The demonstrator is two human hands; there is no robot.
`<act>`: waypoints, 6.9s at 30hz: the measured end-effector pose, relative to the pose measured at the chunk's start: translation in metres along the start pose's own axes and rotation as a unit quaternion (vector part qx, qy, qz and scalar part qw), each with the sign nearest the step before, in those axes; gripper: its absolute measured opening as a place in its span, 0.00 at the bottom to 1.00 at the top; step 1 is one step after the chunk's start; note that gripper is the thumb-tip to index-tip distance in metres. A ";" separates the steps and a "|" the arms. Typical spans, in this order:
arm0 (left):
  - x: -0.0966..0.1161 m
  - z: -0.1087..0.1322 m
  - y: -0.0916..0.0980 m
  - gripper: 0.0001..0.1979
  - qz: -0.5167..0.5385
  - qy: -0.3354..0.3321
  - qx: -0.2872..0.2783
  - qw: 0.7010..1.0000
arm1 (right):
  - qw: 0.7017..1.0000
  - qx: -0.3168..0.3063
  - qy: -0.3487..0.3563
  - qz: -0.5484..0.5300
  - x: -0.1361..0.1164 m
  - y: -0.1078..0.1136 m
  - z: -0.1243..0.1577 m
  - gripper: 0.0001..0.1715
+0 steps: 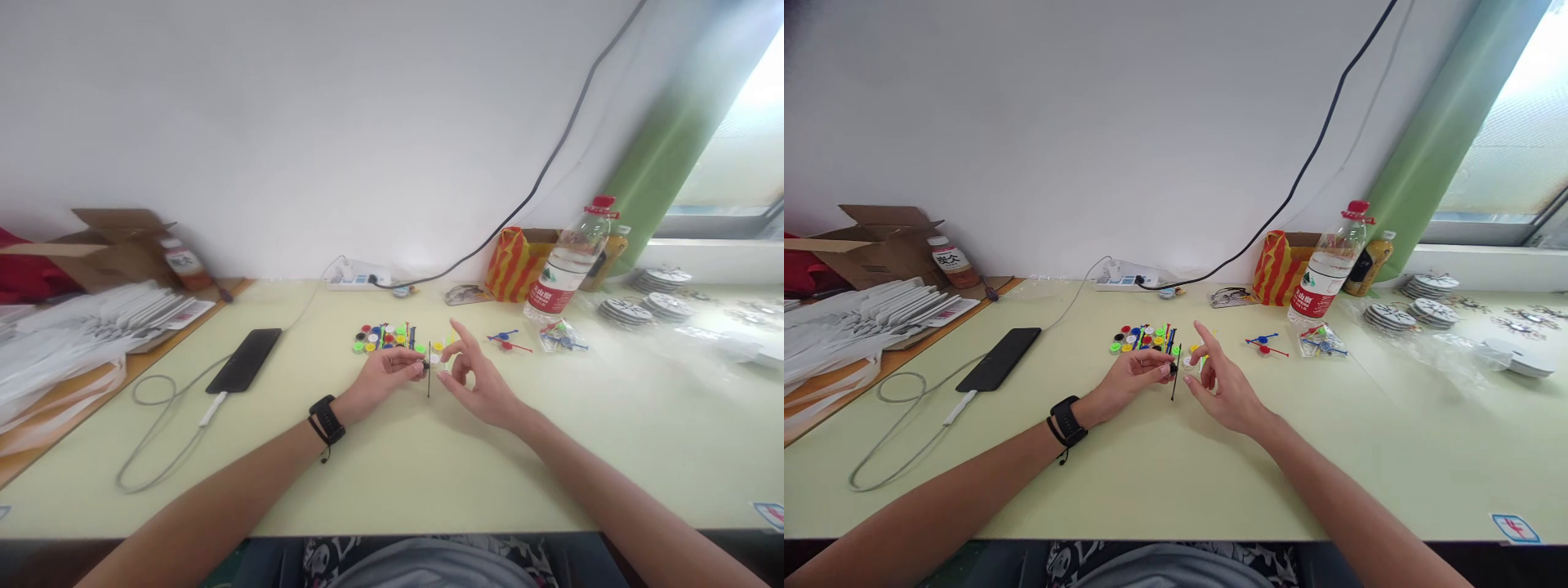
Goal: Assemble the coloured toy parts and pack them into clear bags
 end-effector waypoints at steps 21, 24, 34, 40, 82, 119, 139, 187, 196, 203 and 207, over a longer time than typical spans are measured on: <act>0.002 0.003 -0.007 0.19 -0.003 -0.002 -0.029 1.000 | 0.995 -0.034 -0.067 -0.064 0.009 -0.013 -0.003 0.11; 0.002 0.004 -0.008 0.19 -0.005 -0.004 -0.037 0.999 | 0.996 -0.051 -0.063 -0.046 0.010 -0.017 -0.001 0.11; 0.000 0.002 -0.003 0.18 0.000 0.000 -0.021 1.000 | 0.993 0.011 -0.082 -0.080 0.017 -0.006 0.000 0.43; -0.001 -0.001 0.002 0.18 0.000 0.003 0.014 1.000 | 0.983 -0.102 -0.118 -0.095 0.009 -0.011 -0.001 0.29; -0.016 -0.005 0.009 0.11 0.193 0.153 0.030 0.969 | 0.974 -0.011 -0.002 0.226 0.072 0.010 -0.021 0.09; -0.013 -0.013 0.021 0.08 0.223 0.113 0.082 0.965 | 0.986 0.013 0.008 0.165 0.048 0.017 -0.018 0.07; -0.008 -0.009 0.020 0.12 0.216 0.099 0.097 0.967 | 0.985 -0.064 0.050 0.153 0.032 0.006 -0.016 0.13; 0.018 0.017 -0.017 0.09 -0.129 -0.148 -0.022 0.980 | 0.983 -0.099 -0.141 -0.059 0.026 -0.018 -0.006 0.24; 0.028 0.021 -0.020 0.14 -0.160 -0.166 -0.018 0.973 | 0.989 -0.133 -0.066 0.016 0.012 -0.026 -0.003 0.26; 0.025 0.018 -0.015 0.15 -0.234 -0.175 0.005 0.956 | 0.947 0.039 0.024 0.318 0.031 0.052 -0.031 0.20; 0.022 0.019 -0.018 0.11 -0.258 -0.174 -0.013 0.950 | 0.870 0.062 -0.032 0.488 0.062 0.097 -0.040 0.18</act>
Point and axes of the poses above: each hand's wrist, its own z-axis away from the middle knuckle, its own y-axis out of the back of the hand, x = y × z, the point moved 8 cm from there along -z, towards the middle knuckle, and after that the axes turned 12 degrees about x, right-handed, at the moved point
